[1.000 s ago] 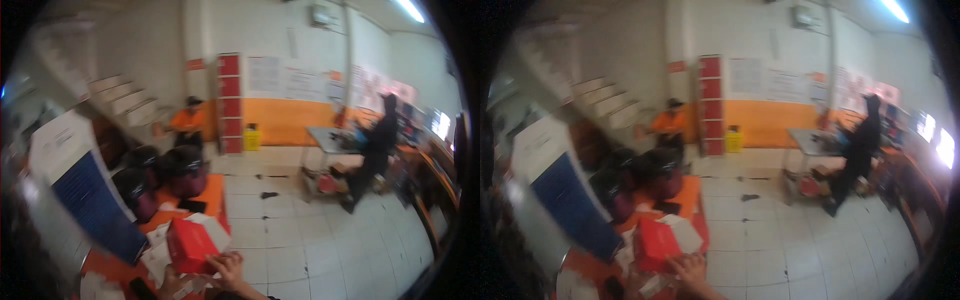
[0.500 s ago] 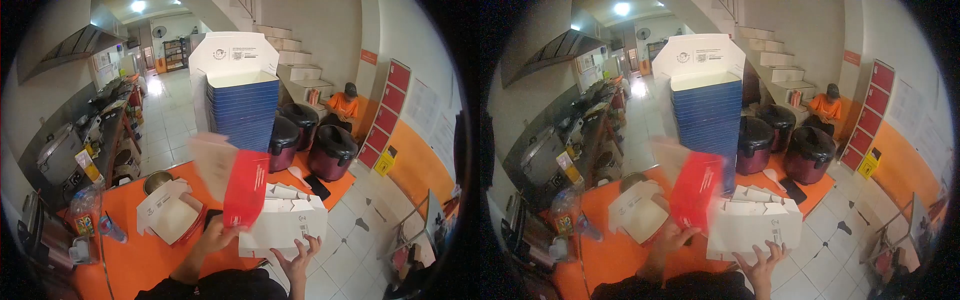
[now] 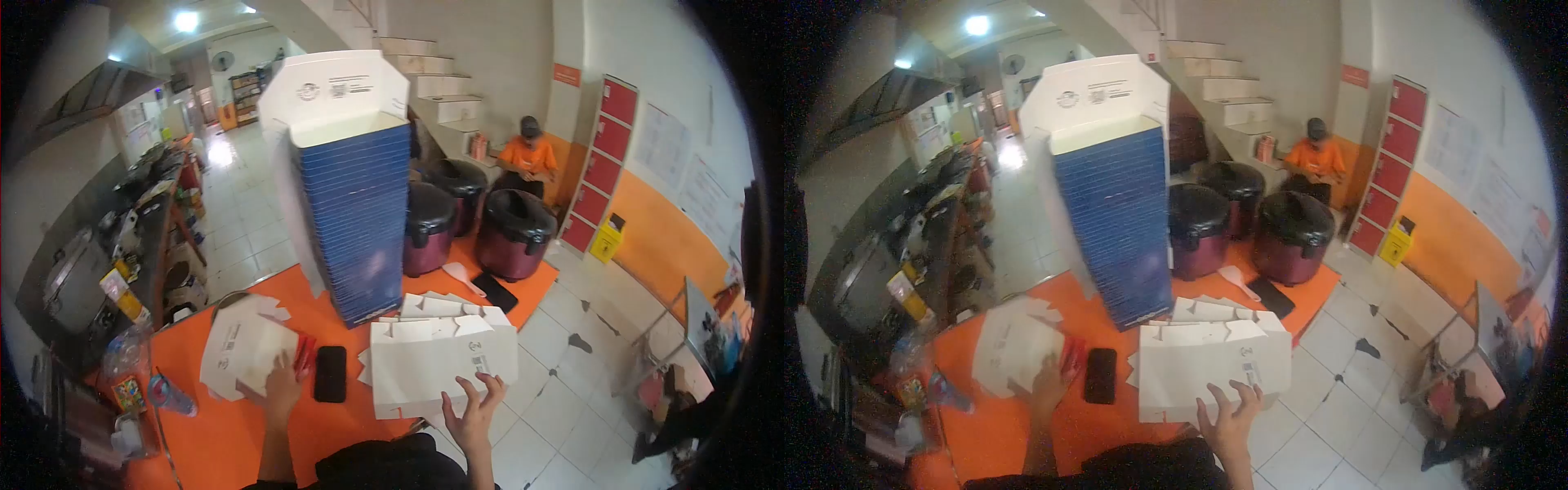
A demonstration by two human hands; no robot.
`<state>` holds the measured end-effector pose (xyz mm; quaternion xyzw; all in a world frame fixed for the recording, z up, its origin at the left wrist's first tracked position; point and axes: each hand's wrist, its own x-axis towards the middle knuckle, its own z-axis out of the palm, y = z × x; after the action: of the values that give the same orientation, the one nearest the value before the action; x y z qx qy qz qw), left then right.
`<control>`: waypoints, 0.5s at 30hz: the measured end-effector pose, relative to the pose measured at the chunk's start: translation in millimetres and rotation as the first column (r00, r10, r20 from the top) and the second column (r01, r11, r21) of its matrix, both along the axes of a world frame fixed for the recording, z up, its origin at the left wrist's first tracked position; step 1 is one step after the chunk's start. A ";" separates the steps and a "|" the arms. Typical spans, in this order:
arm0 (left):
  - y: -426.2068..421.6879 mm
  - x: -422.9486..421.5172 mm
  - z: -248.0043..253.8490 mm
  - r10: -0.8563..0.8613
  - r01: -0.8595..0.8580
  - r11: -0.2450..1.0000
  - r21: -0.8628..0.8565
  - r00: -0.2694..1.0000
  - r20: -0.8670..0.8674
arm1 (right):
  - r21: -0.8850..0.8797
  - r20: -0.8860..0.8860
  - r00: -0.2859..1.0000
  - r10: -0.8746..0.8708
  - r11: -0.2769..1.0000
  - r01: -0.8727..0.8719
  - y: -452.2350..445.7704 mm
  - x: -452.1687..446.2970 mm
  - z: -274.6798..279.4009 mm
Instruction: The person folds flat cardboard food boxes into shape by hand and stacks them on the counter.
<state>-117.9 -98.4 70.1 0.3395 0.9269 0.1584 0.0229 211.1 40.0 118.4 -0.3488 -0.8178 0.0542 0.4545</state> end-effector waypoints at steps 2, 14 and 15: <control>12.2 7.4 8.3 0.000 0.028 0.990 0.141 0.981 -0.192 | -0.110 0.045 0.999 0.003 0.994 0.002 1.2 2.9 2.7; 90.3 44.2 -70.6 -0.971 0.930 0.228 -0.288 0.237 -0.003 | -0.313 0.634 0.727 0.263 0.947 -0.071 12.2 -9.5 -127.2; 85.0 56.4 -49.9 -0.991 0.940 0.122 -0.318 0.132 0.011 | -0.345 0.610 0.740 0.283 0.936 -0.073 19.1 -9.0 -122.3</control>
<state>-61.5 -13.4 20.2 0.8685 0.4888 -0.0476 0.0680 202.1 59.0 -3.9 -0.3294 -0.9362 0.0960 0.0767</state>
